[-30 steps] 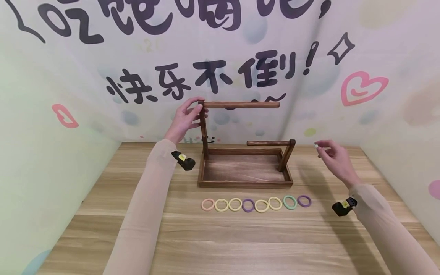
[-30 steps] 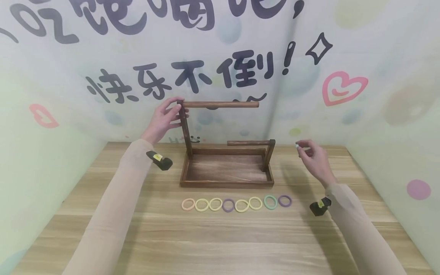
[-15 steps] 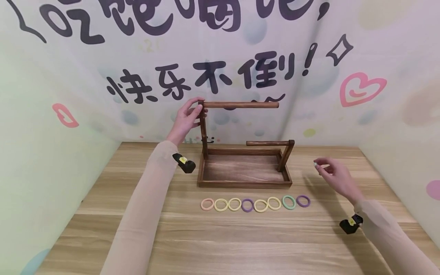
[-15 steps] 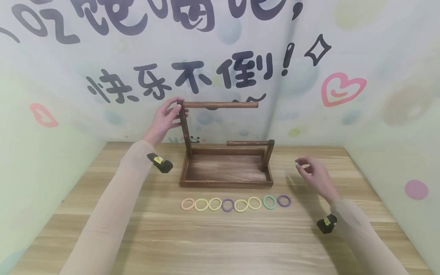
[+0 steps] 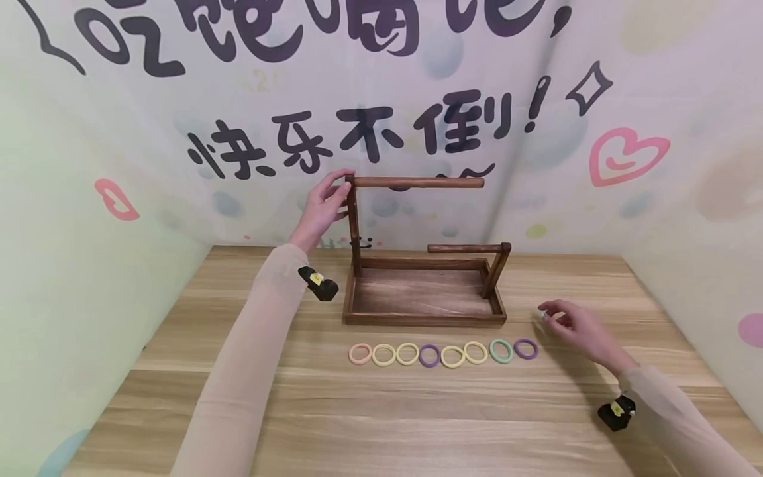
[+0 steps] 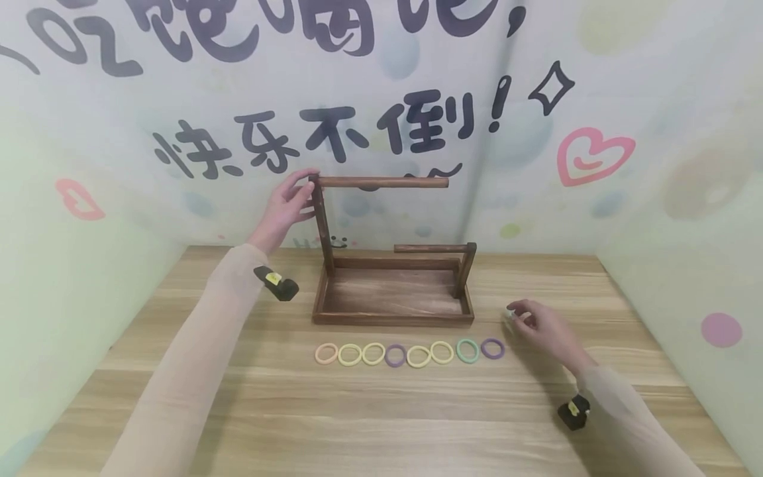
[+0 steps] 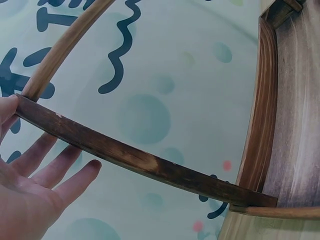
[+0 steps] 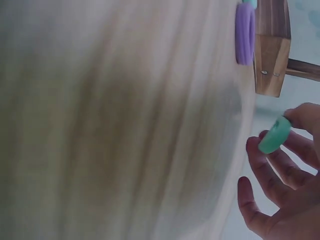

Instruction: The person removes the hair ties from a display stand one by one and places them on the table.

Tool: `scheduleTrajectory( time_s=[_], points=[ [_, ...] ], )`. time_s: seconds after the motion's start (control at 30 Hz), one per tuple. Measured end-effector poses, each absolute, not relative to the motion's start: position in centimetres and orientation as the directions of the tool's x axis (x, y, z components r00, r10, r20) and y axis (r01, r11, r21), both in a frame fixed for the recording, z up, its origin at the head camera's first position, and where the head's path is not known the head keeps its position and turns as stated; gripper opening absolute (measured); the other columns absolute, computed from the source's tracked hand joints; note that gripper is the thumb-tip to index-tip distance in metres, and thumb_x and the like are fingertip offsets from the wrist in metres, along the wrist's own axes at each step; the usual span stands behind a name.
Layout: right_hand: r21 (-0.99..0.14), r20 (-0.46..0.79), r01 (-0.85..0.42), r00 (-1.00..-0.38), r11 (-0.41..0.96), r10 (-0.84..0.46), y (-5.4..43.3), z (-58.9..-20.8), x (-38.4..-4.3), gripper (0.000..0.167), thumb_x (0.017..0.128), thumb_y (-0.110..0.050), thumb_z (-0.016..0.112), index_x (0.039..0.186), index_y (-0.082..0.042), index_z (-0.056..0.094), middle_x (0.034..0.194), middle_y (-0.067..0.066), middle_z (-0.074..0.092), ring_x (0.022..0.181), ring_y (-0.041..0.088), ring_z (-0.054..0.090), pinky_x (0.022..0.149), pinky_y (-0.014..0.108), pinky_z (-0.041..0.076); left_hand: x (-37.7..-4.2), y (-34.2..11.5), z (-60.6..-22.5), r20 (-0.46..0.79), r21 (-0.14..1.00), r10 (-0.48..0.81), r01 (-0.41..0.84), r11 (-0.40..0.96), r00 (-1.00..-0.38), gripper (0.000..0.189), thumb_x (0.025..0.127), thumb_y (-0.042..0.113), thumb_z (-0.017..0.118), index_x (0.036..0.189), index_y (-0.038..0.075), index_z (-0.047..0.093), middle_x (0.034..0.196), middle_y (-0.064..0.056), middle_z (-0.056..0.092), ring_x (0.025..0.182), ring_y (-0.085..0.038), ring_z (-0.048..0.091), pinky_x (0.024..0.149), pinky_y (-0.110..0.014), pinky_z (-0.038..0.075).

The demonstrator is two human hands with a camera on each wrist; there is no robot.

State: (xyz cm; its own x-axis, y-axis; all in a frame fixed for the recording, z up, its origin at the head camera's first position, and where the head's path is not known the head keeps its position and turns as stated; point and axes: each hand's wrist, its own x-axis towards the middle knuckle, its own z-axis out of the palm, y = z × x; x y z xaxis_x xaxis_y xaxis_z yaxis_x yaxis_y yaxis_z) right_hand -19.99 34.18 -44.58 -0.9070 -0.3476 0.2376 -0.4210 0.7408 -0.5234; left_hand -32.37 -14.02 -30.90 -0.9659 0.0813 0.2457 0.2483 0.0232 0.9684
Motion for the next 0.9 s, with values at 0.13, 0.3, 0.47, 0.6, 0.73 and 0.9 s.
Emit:
scheduleTrajectory(
  time_s=[0.13, 0.3, 0.47, 0.6, 0.73, 0.9],
  points=[
    [-0.506, 0.218, -0.434, -0.901, 0.745, -0.376, 34.0, -44.8, -19.7, 0.020, 0.090, 0.000, 0.064, 0.108, 0.008, 0.063, 0.094, 0.013, 0.067, 0.080, 0.024, 0.064, 0.068, 0.029, 0.054, -32.1, -14.2, -30.8, 0.252, 0.964, 0.099, 0.259, 0.057, -0.963, 0.037, 0.103, 0.021, 0.049, 0.140, 0.019, 0.050, 0.132, -0.017, 0.053, 0.113, -0.037, 0.057, 0.092, -0.048, 0.049],
    [-0.490, 0.223, -0.443, -0.896, 0.751, -0.384, 33.7, -45.1, -19.3, 0.014, 0.088, -0.001, 0.066, 0.101, 0.005, 0.066, 0.088, 0.005, 0.066, 0.075, 0.013, 0.060, 0.064, 0.026, 0.052, -31.7, -14.8, -30.9, 0.253, 0.963, 0.113, 0.262, 0.070, -0.961, 0.039, 0.103, 0.023, 0.048, 0.142, 0.022, 0.048, 0.140, -0.015, 0.048, 0.116, -0.039, 0.056, 0.096, -0.053, 0.044],
    [-0.479, 0.235, -0.442, -0.897, 0.758, -0.374, 33.5, -45.3, -18.9, 0.011, 0.087, 0.001, 0.067, 0.097, 0.004, 0.066, 0.084, 0.004, 0.065, 0.071, 0.007, 0.056, 0.060, 0.025, 0.050, -31.5, -15.5, -31.4, 0.251, 0.961, 0.125, 0.263, 0.092, -0.960, 0.042, 0.103, 0.026, 0.048, 0.145, 0.024, 0.045, 0.142, -0.015, 0.046, 0.116, -0.039, 0.055, 0.097, -0.051, 0.044],
    [-0.455, 0.243, -0.445, -0.895, 0.771, -0.373, 33.3, -45.3, -18.7, 0.010, 0.085, 0.001, 0.068, 0.094, 0.003, 0.066, 0.081, 0.001, 0.063, 0.068, 0.005, 0.053, 0.057, 0.025, 0.048, -31.4, -15.9, -31.6, 0.252, 0.959, 0.134, 0.266, 0.101, -0.958, 0.043, 0.103, 0.027, 0.047, 0.146, 0.025, 0.043, 0.141, -0.017, 0.047, 0.116, -0.039, 0.056, 0.096, -0.050, 0.045],
    [-0.434, 0.244, -0.439, -0.898, 0.787, -0.367, 33.1, -45.3, -18.6, 0.009, 0.084, -0.001, 0.070, 0.093, 0.001, 0.067, 0.079, -0.001, 0.059, 0.066, 0.005, 0.051, 0.055, 0.025, 0.046, -31.1, -16.2, -31.9, 0.254, 0.958, 0.139, 0.269, 0.103, -0.957, 0.043, 0.103, 0.026, 0.046, 0.147, 0.024, 0.042, 0.138, -0.018, 0.049, 0.115, -0.039, 0.057, 0.095, -0.049, 0.046],
    [-0.441, 0.228, -0.424, -0.905, 0.791, -0.358, 33.0, -45.1, -18.6, 0.008, 0.086, -0.005, 0.071, 0.092, -0.001, 0.067, 0.078, -0.002, 0.057, 0.066, 0.007, 0.051, 0.055, 0.025, 0.045, -30.5, -16.7, -32.8, 0.237, 0.957, 0.164, 0.259, 0.129, -0.958, 0.044, 0.104, 0.026, 0.046, 0.147, 0.018, 0.042, 0.139, -0.020, 0.048, 0.116, -0.042, 0.055, 0.094, -0.048, 0.047]
  ],
)
